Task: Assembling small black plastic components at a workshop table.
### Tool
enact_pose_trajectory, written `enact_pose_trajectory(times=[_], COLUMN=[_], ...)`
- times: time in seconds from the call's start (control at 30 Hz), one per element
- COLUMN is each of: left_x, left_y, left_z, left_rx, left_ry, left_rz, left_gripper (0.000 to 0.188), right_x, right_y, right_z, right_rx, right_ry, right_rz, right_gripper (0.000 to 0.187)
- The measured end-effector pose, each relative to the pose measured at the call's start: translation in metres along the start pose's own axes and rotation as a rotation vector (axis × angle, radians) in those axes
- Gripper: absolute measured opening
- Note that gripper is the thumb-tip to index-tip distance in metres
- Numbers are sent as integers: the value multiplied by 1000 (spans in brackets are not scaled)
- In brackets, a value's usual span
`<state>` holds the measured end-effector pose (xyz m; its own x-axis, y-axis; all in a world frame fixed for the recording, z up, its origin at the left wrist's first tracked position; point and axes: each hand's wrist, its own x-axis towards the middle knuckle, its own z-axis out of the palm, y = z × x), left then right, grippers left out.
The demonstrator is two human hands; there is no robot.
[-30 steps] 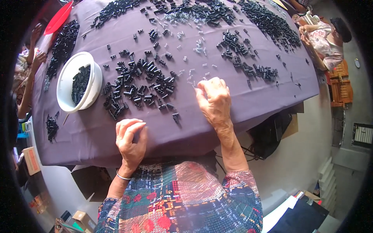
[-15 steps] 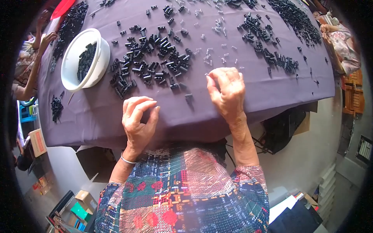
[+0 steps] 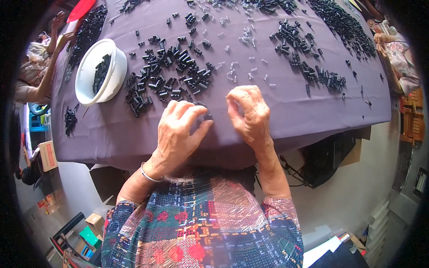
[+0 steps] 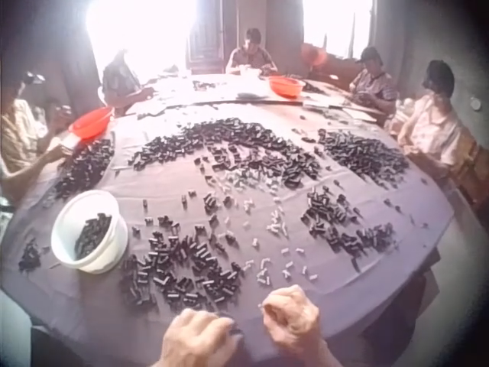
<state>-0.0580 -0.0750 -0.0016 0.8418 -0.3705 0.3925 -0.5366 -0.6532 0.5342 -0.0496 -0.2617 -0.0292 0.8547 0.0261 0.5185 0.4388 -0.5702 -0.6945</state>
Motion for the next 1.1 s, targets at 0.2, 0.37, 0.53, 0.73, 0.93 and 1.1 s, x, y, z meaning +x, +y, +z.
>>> enact_pose_trajectory(times=[0.2,0.37,0.53,0.73,0.93,1.1], left_x=[15,21,19,12,-6,-21], left_y=[6,4,-9,-19,-22,-26], left_z=[6,11,9,-27,-42,-38], left_rx=[51,99,-19,-1093,-1416,-1668], left_ry=[-188,-142,114,35,-62,-76], left_rz=[-106,-51,-43,-762,-1061,-1083], left_gripper=[16,16,18,19,20,18], right_x=[-1,0,1,0,4,6], right_y=[1,2,1,1,-3,-12], right_z=[1,0,-1,0,-3,-10], right_rx=[33,47,47,70,36,152], right_ry=[17,31,31,28,17,-76], right_rz=[16,19,22,55,51,72], right_gripper=[28,28,27,24,22,19])
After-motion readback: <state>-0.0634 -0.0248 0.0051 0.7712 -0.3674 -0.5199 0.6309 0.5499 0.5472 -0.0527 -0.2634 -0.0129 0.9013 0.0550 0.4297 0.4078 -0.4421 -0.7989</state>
